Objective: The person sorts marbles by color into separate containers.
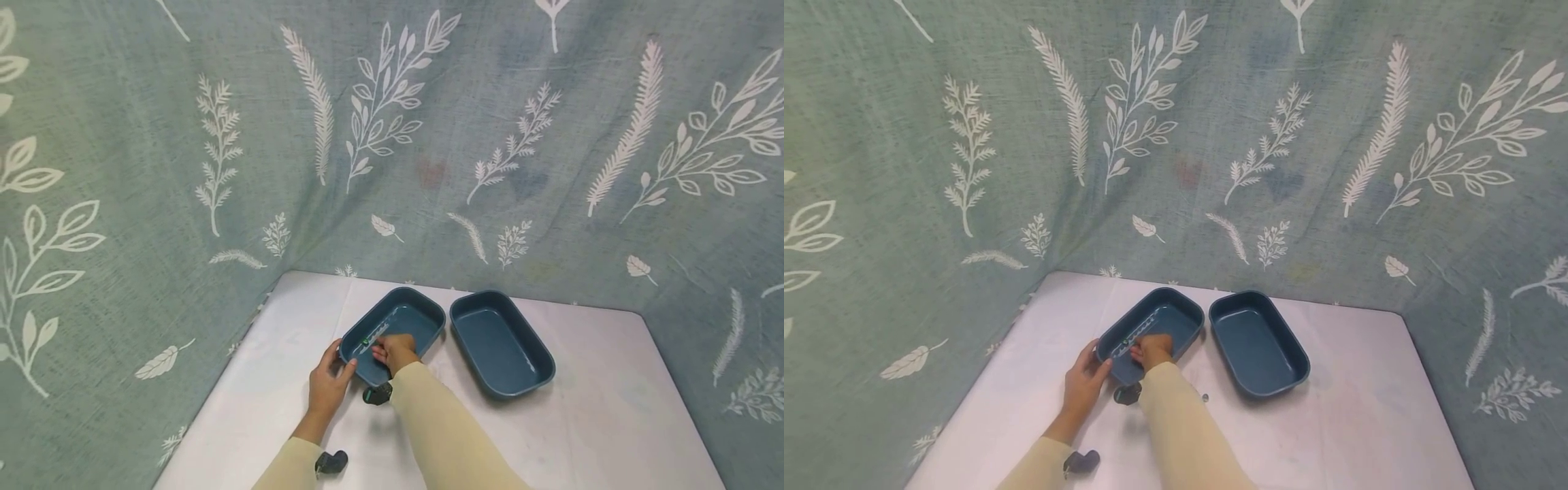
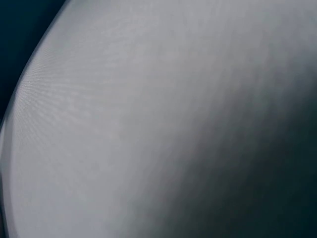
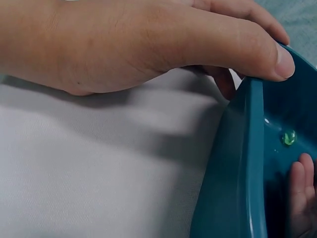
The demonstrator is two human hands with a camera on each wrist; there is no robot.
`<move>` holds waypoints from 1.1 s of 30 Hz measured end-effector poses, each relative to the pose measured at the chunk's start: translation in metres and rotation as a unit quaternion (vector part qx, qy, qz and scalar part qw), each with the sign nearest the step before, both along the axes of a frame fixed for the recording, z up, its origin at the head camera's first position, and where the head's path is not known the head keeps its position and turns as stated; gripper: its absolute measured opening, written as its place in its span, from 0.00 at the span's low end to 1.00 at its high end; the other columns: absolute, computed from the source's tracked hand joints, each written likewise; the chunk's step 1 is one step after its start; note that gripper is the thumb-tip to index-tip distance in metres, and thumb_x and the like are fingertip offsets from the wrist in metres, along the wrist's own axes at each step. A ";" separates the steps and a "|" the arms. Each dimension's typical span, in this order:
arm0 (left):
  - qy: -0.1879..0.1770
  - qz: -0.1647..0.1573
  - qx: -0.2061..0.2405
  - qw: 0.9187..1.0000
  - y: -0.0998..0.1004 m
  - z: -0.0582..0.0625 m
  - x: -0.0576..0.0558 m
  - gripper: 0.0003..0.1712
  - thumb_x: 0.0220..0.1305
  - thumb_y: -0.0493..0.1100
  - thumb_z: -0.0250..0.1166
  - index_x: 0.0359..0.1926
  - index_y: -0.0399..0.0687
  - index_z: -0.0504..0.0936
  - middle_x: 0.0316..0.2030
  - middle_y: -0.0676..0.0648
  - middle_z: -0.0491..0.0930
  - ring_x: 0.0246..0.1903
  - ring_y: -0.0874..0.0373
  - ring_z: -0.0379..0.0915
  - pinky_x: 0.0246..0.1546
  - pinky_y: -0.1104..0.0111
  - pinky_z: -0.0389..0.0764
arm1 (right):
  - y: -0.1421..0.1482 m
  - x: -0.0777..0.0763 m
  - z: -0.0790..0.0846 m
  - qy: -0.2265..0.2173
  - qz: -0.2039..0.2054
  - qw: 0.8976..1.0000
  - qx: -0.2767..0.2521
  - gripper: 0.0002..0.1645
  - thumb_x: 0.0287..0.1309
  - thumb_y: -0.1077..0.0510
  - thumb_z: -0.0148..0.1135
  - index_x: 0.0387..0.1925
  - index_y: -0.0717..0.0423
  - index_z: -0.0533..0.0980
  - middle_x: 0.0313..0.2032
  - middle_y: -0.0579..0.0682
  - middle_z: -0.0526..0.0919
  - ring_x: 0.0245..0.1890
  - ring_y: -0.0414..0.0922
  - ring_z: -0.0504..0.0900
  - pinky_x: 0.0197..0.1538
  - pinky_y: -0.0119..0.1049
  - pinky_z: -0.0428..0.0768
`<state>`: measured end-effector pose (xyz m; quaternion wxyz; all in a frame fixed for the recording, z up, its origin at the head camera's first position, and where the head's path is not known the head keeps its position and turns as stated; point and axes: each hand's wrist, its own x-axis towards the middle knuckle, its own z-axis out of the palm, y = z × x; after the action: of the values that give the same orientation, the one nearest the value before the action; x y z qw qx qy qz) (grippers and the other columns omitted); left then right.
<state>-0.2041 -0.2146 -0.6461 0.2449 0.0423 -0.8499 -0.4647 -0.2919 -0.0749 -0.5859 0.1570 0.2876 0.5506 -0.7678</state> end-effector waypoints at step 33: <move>-0.008 0.003 0.010 1.000 0.000 -0.002 -0.003 0.33 0.58 0.46 0.72 0.65 0.56 0.72 0.50 0.40 0.82 0.50 0.45 0.78 0.59 0.48 0.69 | 0.041 0.011 0.041 0.040 0.082 0.988 -0.122 0.16 0.64 0.60 0.61 0.47 0.70 0.77 0.46 0.65 0.82 0.45 0.51 0.84 0.44 0.41 0.83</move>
<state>-0.2071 -0.2147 -0.6481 0.2387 0.0507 -0.8469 -0.4724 -0.2813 -0.0343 -0.5447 0.2311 0.1899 0.4804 -0.8245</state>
